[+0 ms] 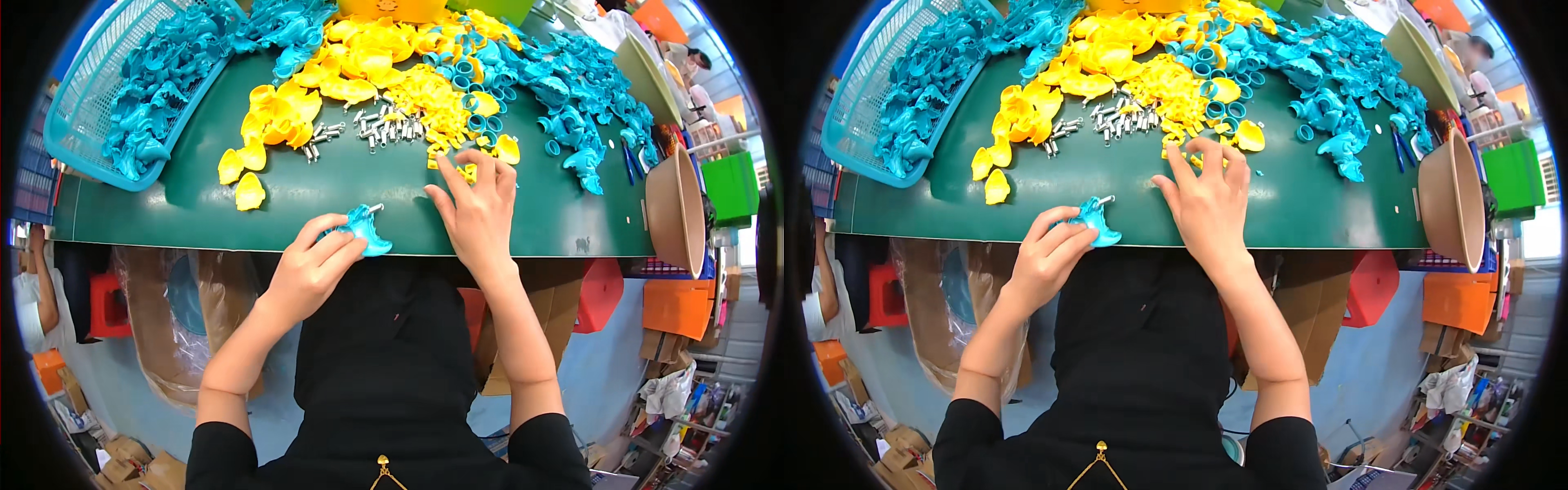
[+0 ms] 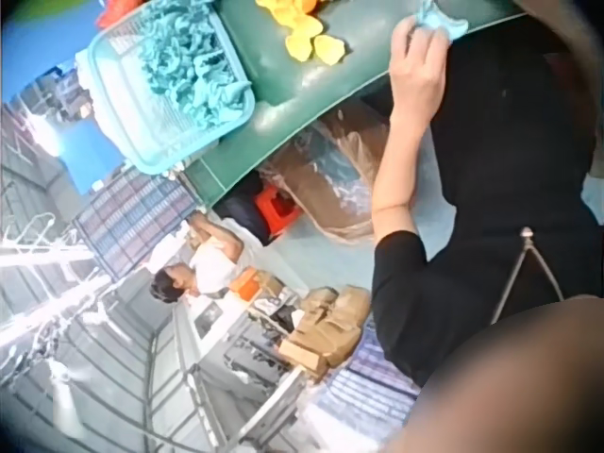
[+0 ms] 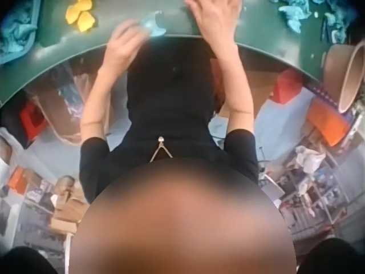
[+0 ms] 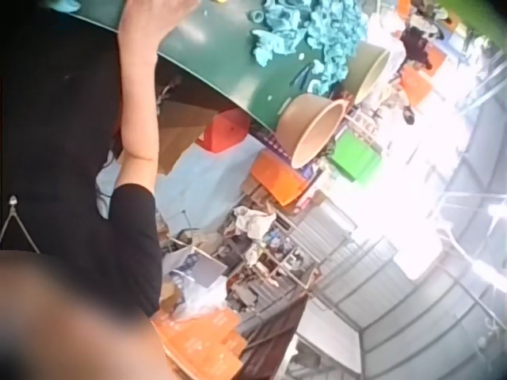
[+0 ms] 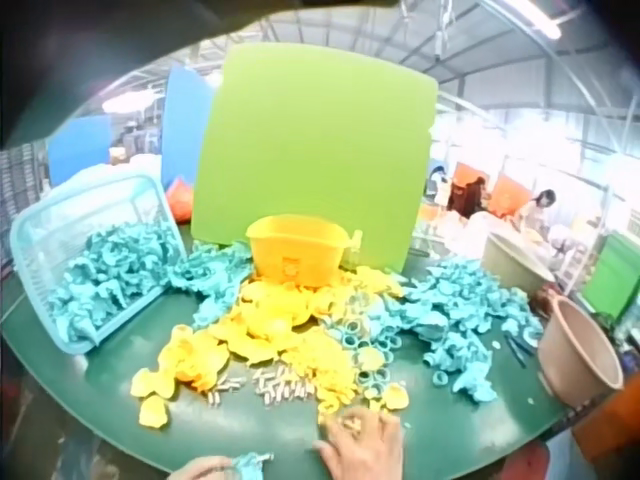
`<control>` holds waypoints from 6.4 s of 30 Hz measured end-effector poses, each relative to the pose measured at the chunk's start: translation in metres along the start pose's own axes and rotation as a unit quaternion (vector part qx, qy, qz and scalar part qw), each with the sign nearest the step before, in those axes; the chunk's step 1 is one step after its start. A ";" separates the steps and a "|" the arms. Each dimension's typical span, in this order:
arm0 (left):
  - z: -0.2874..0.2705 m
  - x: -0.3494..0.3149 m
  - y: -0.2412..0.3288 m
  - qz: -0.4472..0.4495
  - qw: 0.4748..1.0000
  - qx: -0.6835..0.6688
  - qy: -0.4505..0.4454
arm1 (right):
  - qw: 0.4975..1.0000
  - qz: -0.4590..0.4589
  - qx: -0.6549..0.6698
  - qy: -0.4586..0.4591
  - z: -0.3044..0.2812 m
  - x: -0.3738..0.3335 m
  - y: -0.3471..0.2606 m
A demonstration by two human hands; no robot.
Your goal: Assembling plastic toy parts by joining blue and yellow components and adding small white connectors.
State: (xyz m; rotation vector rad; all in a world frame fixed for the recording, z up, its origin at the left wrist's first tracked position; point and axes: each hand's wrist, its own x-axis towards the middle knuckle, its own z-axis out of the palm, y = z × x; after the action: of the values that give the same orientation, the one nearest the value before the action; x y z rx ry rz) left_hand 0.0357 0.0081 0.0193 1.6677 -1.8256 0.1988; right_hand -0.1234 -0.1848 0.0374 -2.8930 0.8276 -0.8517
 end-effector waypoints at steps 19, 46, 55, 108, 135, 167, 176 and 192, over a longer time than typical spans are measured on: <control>0.022 0.023 0.022 -0.062 0.998 0.007 0.002 | 0.963 0.079 0.259 0.001 0.008 -0.022 -0.047; 0.027 -0.003 0.021 -0.055 0.986 0.086 0.129 | 0.984 -0.059 0.169 0.005 0.083 0.133 -0.020; 0.031 -0.009 0.011 -0.034 0.987 0.085 0.132 | 0.910 0.086 0.402 -0.054 -0.003 0.044 -0.041; 0.041 0.003 0.071 -0.345 0.289 -0.889 -0.084 | 0.964 0.228 0.052 0.126 -0.056 0.023 0.138; 0.047 0.030 0.069 -0.371 0.480 -0.793 0.054 | 0.937 0.209 0.277 -0.040 -0.057 -0.056 0.059; 0.055 0.029 0.071 -0.355 0.449 -0.812 0.111 | 0.860 0.164 0.483 0.029 -0.049 -0.073 -0.019; 0.062 0.037 0.073 -0.318 0.455 -0.815 0.166 | 0.690 0.212 0.691 0.036 -0.031 -0.079 -0.019; 0.072 0.058 0.058 -0.234 0.805 -0.518 0.169 | 0.743 0.187 0.643 -0.012 -0.020 -0.050 0.004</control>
State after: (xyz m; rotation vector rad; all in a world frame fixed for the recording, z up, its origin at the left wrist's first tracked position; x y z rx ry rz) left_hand -0.0434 -0.0671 0.0127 1.0892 -0.8731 -0.5917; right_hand -0.1712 -0.1615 0.0289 -1.4437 0.4408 -0.8166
